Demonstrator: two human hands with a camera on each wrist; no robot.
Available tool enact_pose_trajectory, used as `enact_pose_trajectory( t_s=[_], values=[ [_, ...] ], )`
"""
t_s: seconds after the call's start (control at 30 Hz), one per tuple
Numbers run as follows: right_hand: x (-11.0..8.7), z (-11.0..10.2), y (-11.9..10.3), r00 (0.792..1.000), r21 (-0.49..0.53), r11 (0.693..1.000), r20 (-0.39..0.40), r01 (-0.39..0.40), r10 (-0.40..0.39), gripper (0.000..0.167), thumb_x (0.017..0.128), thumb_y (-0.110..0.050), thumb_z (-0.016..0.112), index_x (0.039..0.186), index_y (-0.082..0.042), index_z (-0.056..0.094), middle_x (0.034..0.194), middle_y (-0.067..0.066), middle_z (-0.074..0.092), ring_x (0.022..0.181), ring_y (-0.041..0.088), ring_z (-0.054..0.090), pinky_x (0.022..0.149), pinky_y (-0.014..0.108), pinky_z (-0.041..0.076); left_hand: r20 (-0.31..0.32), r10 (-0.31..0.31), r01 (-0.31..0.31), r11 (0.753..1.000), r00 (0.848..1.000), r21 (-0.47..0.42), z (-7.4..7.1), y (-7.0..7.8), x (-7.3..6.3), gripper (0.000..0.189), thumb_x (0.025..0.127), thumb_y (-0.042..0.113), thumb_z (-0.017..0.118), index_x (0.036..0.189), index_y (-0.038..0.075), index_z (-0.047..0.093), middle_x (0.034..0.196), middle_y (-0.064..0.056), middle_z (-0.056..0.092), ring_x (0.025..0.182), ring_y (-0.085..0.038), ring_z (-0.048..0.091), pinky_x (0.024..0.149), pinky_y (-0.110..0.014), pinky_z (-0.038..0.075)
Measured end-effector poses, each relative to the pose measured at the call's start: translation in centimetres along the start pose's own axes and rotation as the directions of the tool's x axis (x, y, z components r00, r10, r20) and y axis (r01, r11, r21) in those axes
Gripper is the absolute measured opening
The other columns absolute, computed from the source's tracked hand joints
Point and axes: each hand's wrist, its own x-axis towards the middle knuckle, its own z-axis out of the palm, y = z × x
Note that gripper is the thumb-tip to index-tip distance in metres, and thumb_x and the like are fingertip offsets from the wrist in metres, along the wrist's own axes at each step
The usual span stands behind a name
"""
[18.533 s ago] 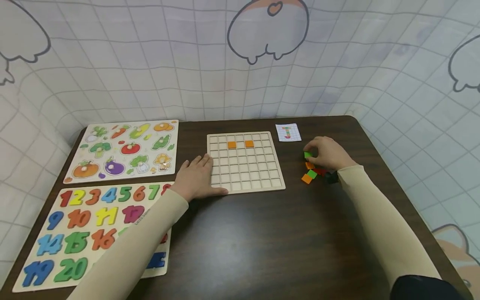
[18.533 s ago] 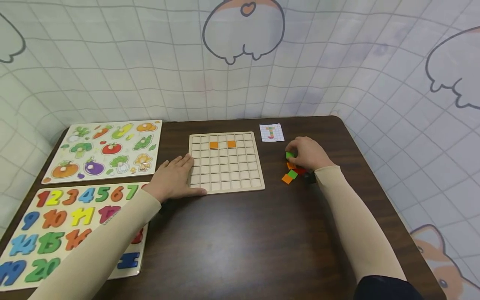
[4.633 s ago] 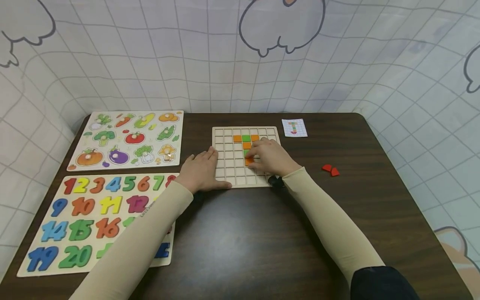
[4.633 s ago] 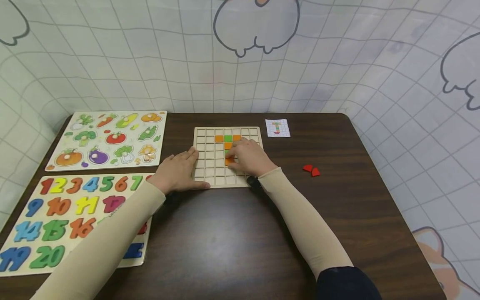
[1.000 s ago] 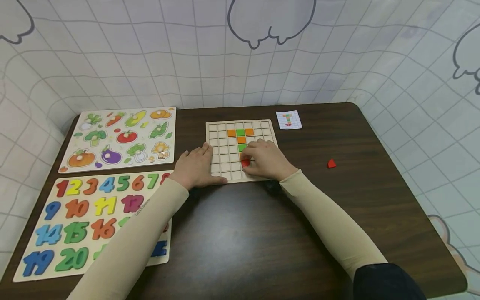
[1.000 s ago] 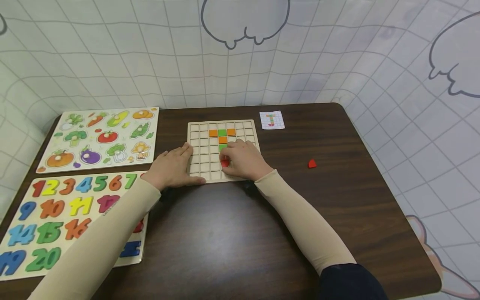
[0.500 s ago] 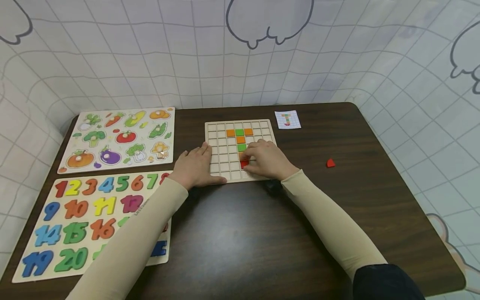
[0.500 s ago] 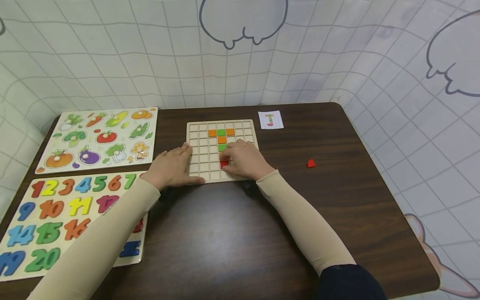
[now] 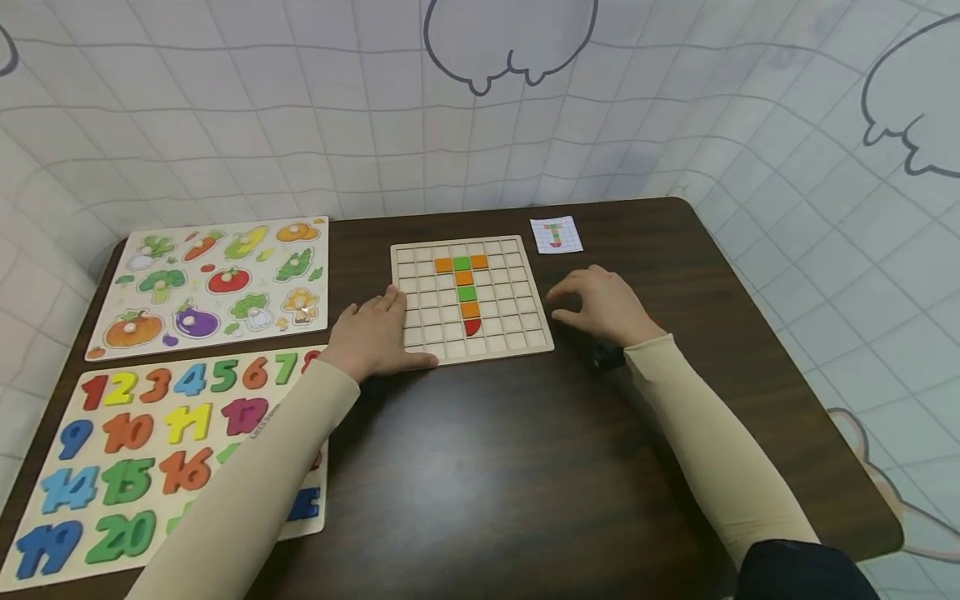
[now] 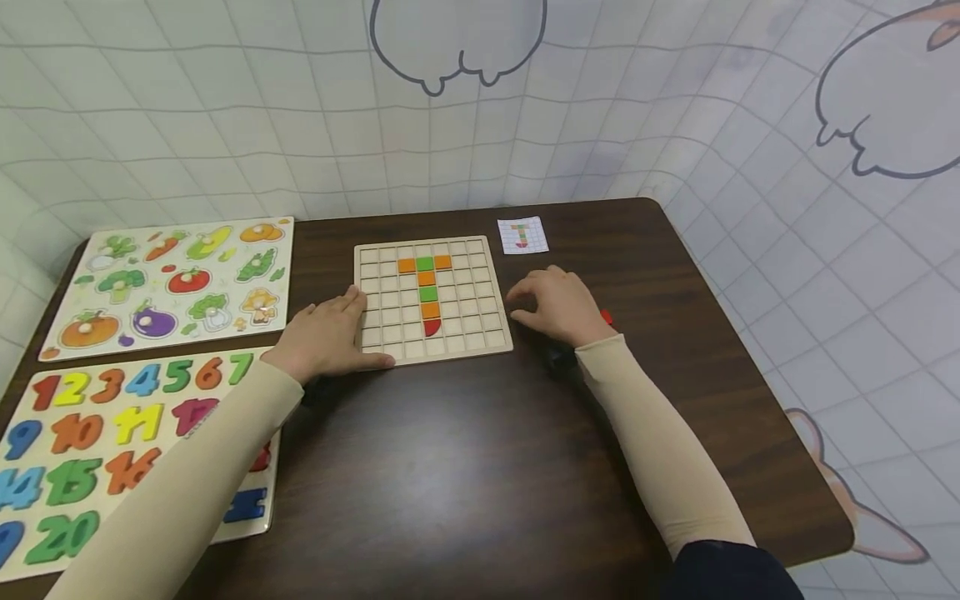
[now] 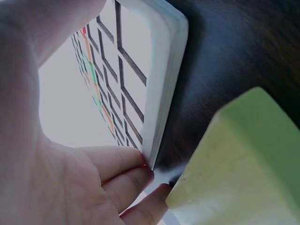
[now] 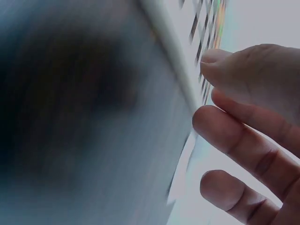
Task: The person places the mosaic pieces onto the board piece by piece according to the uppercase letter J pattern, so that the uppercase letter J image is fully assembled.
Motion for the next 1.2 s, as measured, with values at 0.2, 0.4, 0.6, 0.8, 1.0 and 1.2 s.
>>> enact_pose_trajectory(
  t_s=[0.2, 0.4, 0.6, 0.8, 1.0, 1.2],
  values=[
    [-3.1, -1.2, 4.3, 0.991, -0.060, 0.990, -0.017, -0.131, 0.130, 0.032, 0.089, -0.026, 0.082, 0.118, -0.012, 0.079, 0.120, 0.012, 0.077, 0.111, 0.037, 0.067, 0.097, 0.057, 0.053, 0.007, 0.004, -0.004, 1.000, 1.000, 0.000, 0.0, 0.1, 0.0, 0.119, 0.081, 0.073, 0.071, 0.162, -0.003, 0.027, 0.171, -0.023, 0.026, 0.156, -0.041, 0.033, 0.124, -0.066, 0.028],
    [-5.4, -2.1, 7.0, 0.971, -0.105, 0.966, 0.001, -0.236, 0.238, 0.040, 0.089, -0.031, 0.081, 0.122, -0.009, 0.076, 0.126, 0.017, 0.074, 0.113, 0.043, 0.066, 0.095, 0.063, 0.051, 0.012, 0.002, -0.002, 1.000, 1.000, 0.002, -0.1, -0.1, 0.0, 0.119, 0.081, 0.073, 0.071, 0.162, -0.003, 0.027, 0.171, -0.024, 0.026, 0.156, -0.042, 0.034, 0.124, -0.066, 0.030],
    [-7.2, -2.6, 8.3, 0.953, -0.107, 0.949, 0.028, -0.297, 0.302, 0.041, 0.089, -0.034, 0.080, 0.120, -0.007, 0.076, 0.119, 0.016, 0.077, 0.107, 0.041, 0.070, 0.088, 0.061, 0.053, 0.009, 0.005, -0.005, 1.000, 1.000, -0.004, -0.1, 0.0, 0.0, 0.119, 0.081, 0.073, 0.071, 0.162, -0.003, 0.028, 0.171, -0.023, 0.026, 0.155, -0.043, 0.034, 0.124, -0.066, 0.029],
    [-7.3, -2.7, 8.5, 0.947, -0.077, 0.948, 0.068, -0.309, 0.315, 0.037, 0.092, -0.029, 0.077, 0.121, -0.006, 0.075, 0.120, 0.019, 0.076, 0.108, 0.044, 0.069, 0.090, 0.063, 0.054, 0.001, 0.005, -0.005, 1.000, 1.000, 0.001, 0.0, 0.0, 0.1, 0.118, 0.081, 0.073, 0.072, 0.161, -0.003, 0.029, 0.170, -0.023, 0.027, 0.155, -0.042, 0.035, 0.124, -0.066, 0.030],
    [-6.5, -2.5, 8.0, 0.942, -0.015, 0.948, 0.115, -0.317, 0.316, 0.034, 0.094, -0.022, 0.074, 0.124, -0.005, 0.074, 0.126, 0.020, 0.073, 0.116, 0.046, 0.067, 0.090, 0.064, 0.055, -0.001, 0.007, -0.007, 1.000, 1.000, 0.007, -0.1, 0.0, 0.0, 0.118, 0.081, 0.074, 0.071, 0.161, -0.002, 0.030, 0.171, -0.023, 0.027, 0.154, -0.041, 0.036, 0.123, -0.065, 0.031],
    [-5.1, -2.0, 7.1, 0.962, 0.013, 0.965, 0.074, -0.263, 0.262, 0.028, 0.090, -0.013, 0.075, 0.117, -0.005, 0.077, 0.119, 0.018, 0.075, 0.110, 0.041, 0.070, 0.093, 0.061, 0.055, -0.001, 0.004, -0.004, 1.000, 1.000, 0.003, 0.0, -0.1, 0.0, 0.118, 0.081, 0.074, 0.071, 0.161, -0.002, 0.030, 0.171, -0.021, 0.028, 0.155, -0.040, 0.036, 0.124, -0.064, 0.030]
  ],
)
